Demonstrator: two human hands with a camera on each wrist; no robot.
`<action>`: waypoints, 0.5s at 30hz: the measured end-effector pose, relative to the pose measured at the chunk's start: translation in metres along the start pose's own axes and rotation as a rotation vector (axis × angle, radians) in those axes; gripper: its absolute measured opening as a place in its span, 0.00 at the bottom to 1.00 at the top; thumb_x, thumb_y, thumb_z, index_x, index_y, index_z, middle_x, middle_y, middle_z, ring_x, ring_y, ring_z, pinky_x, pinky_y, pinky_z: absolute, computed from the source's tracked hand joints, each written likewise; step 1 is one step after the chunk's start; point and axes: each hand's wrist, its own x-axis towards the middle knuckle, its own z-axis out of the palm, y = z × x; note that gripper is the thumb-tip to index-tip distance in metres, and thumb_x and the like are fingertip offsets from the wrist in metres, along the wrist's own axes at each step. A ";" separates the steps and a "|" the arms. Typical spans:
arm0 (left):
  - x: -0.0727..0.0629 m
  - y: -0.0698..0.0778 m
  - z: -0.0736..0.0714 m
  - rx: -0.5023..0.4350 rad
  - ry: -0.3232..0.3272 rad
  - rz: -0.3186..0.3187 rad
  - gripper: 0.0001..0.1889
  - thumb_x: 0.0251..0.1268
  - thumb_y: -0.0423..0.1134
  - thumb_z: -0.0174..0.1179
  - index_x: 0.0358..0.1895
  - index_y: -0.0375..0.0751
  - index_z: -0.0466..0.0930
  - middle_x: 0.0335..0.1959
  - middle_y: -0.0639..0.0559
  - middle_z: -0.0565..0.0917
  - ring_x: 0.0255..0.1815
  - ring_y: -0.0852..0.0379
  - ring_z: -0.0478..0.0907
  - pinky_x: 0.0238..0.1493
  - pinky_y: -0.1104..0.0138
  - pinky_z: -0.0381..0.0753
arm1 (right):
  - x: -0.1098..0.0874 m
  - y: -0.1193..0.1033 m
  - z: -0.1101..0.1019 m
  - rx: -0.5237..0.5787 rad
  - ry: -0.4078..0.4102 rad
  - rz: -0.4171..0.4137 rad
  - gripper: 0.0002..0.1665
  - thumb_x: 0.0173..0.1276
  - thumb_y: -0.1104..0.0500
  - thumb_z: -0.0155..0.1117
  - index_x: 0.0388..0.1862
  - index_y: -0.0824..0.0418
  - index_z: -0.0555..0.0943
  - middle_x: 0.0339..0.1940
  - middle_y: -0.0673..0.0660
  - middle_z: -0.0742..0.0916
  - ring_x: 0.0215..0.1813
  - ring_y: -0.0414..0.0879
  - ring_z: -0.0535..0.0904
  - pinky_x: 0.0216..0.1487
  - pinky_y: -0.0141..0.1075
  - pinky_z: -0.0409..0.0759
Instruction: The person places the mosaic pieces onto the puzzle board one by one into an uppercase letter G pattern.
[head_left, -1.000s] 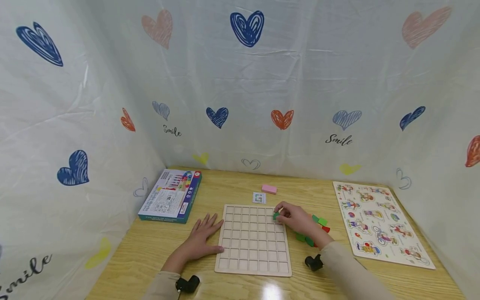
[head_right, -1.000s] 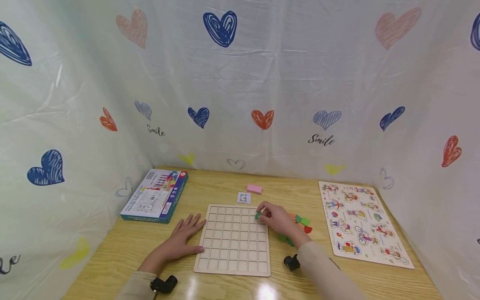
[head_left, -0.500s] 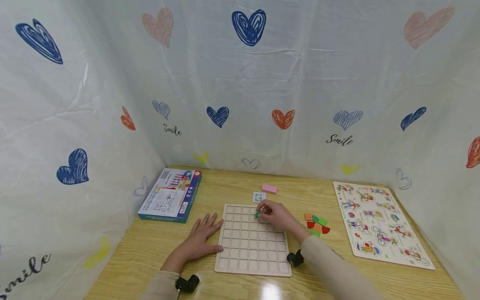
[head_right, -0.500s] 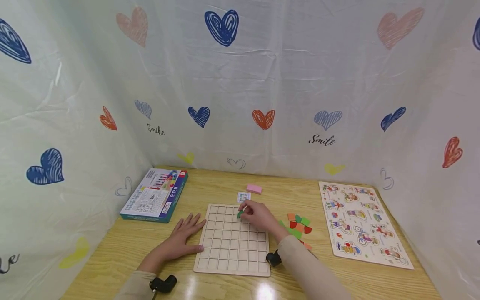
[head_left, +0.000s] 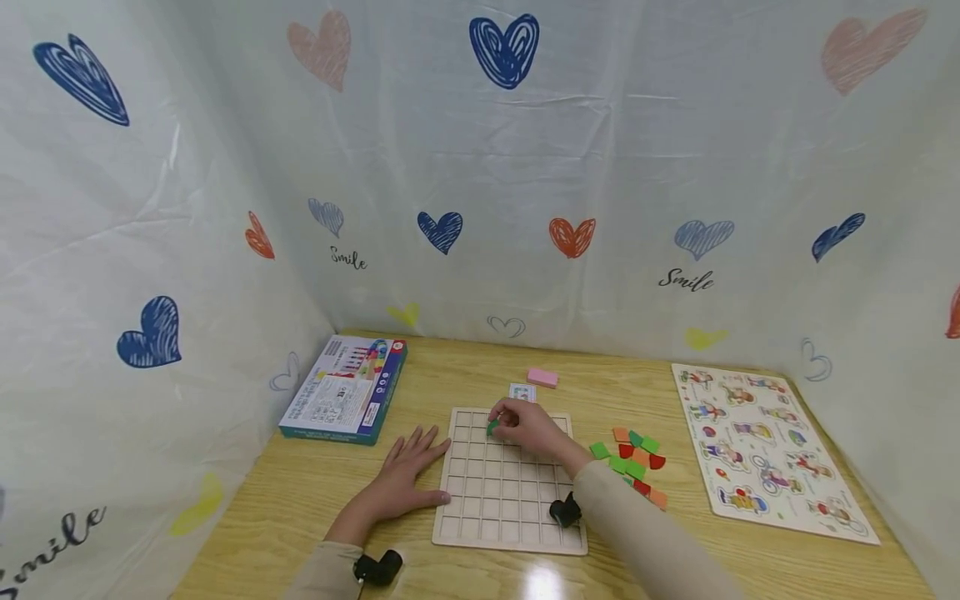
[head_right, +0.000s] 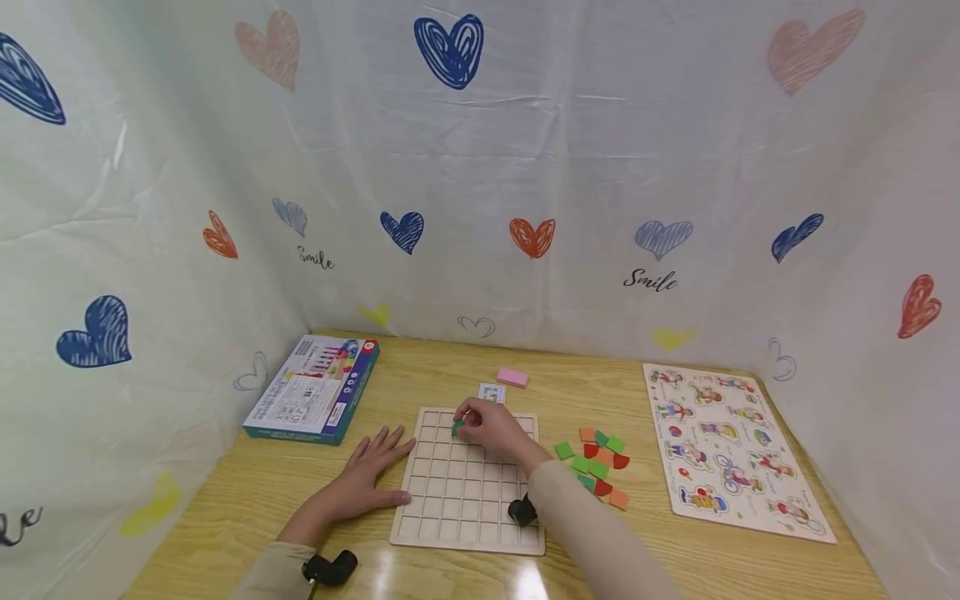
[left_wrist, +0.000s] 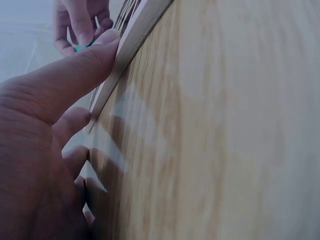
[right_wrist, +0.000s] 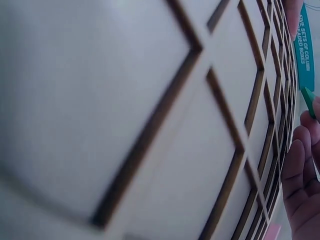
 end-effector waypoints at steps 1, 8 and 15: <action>0.000 0.000 0.000 -0.003 -0.001 0.000 0.46 0.62 0.60 0.68 0.79 0.43 0.61 0.82 0.38 0.51 0.83 0.34 0.38 0.78 0.38 0.30 | 0.001 -0.001 0.002 0.002 -0.004 0.002 0.07 0.72 0.63 0.67 0.46 0.56 0.84 0.34 0.47 0.82 0.36 0.41 0.76 0.40 0.34 0.77; 0.000 0.000 -0.001 -0.012 -0.007 -0.001 0.46 0.63 0.59 0.68 0.80 0.44 0.61 0.83 0.38 0.51 0.83 0.34 0.37 0.78 0.39 0.30 | 0.010 -0.004 0.014 -0.039 -0.017 -0.003 0.06 0.71 0.61 0.68 0.45 0.56 0.83 0.32 0.46 0.82 0.33 0.39 0.75 0.37 0.34 0.76; 0.000 -0.003 0.001 -0.003 -0.003 0.004 0.46 0.63 0.60 0.68 0.80 0.45 0.61 0.83 0.39 0.51 0.83 0.35 0.38 0.78 0.39 0.30 | 0.014 -0.006 0.022 -0.103 -0.013 0.033 0.05 0.72 0.58 0.69 0.44 0.49 0.83 0.29 0.44 0.81 0.30 0.38 0.74 0.34 0.33 0.75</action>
